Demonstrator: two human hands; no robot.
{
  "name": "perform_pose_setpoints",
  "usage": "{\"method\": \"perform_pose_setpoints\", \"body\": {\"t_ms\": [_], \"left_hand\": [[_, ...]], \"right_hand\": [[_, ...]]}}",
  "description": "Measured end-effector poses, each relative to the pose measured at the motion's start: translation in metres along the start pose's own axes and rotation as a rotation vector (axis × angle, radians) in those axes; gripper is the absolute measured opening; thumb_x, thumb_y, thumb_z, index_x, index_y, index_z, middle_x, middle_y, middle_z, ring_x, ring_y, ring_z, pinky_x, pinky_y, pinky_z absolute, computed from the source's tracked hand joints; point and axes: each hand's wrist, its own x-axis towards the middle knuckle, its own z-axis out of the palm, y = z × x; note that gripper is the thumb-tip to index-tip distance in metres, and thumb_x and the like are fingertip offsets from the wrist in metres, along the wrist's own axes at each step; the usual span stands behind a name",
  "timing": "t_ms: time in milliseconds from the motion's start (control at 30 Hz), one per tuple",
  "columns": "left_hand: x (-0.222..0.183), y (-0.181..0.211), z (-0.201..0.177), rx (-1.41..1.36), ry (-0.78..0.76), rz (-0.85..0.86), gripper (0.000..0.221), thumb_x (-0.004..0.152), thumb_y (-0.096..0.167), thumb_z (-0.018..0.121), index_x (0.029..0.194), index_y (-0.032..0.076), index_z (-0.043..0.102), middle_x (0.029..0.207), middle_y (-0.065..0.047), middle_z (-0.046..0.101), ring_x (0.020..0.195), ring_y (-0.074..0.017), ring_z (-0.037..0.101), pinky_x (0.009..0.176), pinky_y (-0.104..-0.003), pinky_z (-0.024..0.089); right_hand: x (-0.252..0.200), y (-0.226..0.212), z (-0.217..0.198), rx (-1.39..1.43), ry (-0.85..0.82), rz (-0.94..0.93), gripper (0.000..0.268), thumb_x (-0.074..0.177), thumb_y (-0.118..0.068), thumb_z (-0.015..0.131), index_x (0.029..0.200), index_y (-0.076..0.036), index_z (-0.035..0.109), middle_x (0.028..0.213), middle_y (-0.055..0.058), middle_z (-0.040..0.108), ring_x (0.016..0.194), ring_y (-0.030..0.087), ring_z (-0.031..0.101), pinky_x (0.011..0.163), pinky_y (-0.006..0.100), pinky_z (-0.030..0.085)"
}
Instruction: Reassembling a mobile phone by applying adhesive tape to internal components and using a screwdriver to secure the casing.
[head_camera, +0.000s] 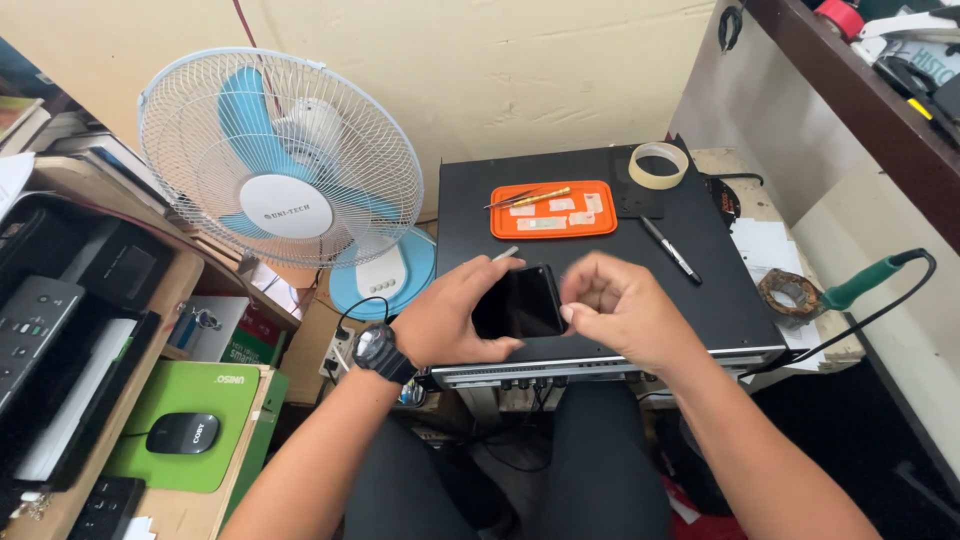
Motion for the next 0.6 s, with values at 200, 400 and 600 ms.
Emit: {"method": "perform_pose_setpoints", "body": {"t_ms": [200,400,600], "left_hand": [[0.006,-0.015,-0.001,0.181,-0.184,0.106,0.1,0.082,0.034,0.1,0.164,-0.001,0.054,0.113,-0.021,0.066,0.101,-0.0472,0.073,0.088,-0.057,0.063],[0.033,-0.021,-0.026,0.414,-0.086,0.225,0.109,0.074,0.05,0.101,0.165,0.005,0.061,0.133,-0.024,0.073,0.129,-0.0485,0.07,0.111,-0.064,0.05],[0.046,-0.017,-0.018,0.045,0.377,-0.151,0.134,0.084,0.011,0.107,0.189,0.009,0.023,0.185,-0.032,0.028,0.173,-0.0604,0.025,0.142,-0.068,0.025]], "right_hand": [[0.013,-0.003,-0.007,0.044,-0.26,-0.015,0.075,0.096,0.016,0.06,0.169,-0.001,0.059,0.147,0.028,0.08,0.126,0.029,0.079,0.099,0.048,0.072],[0.018,0.024,-0.016,0.083,-0.111,-0.177,0.063,0.095,0.02,0.061,0.157,0.009,0.066,0.138,0.029,0.083,0.126,0.029,0.079,0.102,0.047,0.07],[0.028,0.027,-0.018,-0.056,0.208,-0.444,0.06,0.095,0.023,0.062,0.154,0.013,0.066,0.136,0.034,0.081,0.122,0.036,0.083,0.097,0.046,0.072]]}}
